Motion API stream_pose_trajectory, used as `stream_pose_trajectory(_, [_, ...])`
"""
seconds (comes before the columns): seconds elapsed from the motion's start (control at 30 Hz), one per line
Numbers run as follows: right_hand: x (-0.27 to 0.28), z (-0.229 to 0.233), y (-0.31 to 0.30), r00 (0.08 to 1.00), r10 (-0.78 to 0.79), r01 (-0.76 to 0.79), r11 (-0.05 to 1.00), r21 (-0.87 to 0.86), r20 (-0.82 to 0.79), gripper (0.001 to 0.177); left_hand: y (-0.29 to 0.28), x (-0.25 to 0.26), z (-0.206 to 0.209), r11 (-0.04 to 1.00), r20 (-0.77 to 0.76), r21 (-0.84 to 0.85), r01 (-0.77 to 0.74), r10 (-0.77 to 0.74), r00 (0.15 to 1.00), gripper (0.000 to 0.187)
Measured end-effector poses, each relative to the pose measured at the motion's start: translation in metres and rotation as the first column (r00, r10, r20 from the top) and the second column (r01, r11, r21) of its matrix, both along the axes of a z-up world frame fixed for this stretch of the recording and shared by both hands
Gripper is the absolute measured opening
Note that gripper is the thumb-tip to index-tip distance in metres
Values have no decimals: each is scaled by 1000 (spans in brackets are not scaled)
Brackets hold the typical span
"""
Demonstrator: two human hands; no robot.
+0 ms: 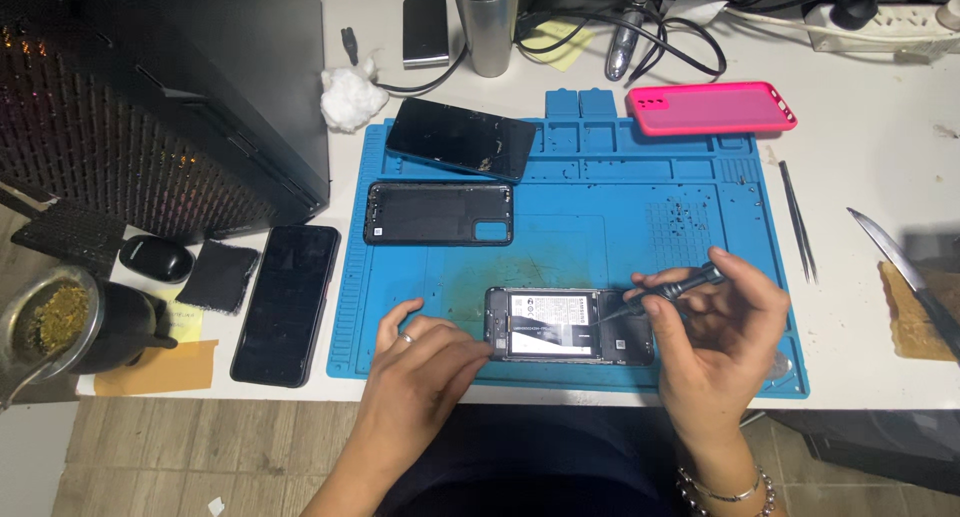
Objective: The person uses a screwdriver to tighten screws on the internal frame of a disassembled smartphone. They then pick up the phone's back cover, align it with the main body, and press the edges to snap it into place. Finally, they place the reassembled phone into a pink protective case.
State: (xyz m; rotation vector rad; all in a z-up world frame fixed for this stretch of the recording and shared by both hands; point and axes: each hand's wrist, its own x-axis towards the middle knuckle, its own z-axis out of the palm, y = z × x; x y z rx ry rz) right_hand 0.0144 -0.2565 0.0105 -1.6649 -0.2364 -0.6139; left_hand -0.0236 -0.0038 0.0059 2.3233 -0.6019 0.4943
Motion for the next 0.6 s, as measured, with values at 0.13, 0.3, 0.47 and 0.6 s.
stream_pose_trajectory(0.13, [1, -2, -1, 1000, 11, -11, 1000, 14, 13, 48, 0, 0, 1, 1000, 4, -6, 4, -4, 1000, 13])
stream_pose_trajectory(0.3, [0, -3, -1, 1000, 14, -14, 1000, 20, 0, 49, 0, 1, -1, 1000, 33, 15, -5, 5, 999, 8])
stream_pose_trajectory(0.47, [0, -2, -1, 1000, 15, -15, 1000, 0, 21, 48, 0, -1, -2, 1000, 22, 25, -9, 8, 1000, 11])
stream_pose_trajectory(0.6, [1, -2, -1, 1000, 11, -10, 1000, -3, 26, 48, -1, -2, -7, 998, 55, 46, -46, 43, 998, 15])
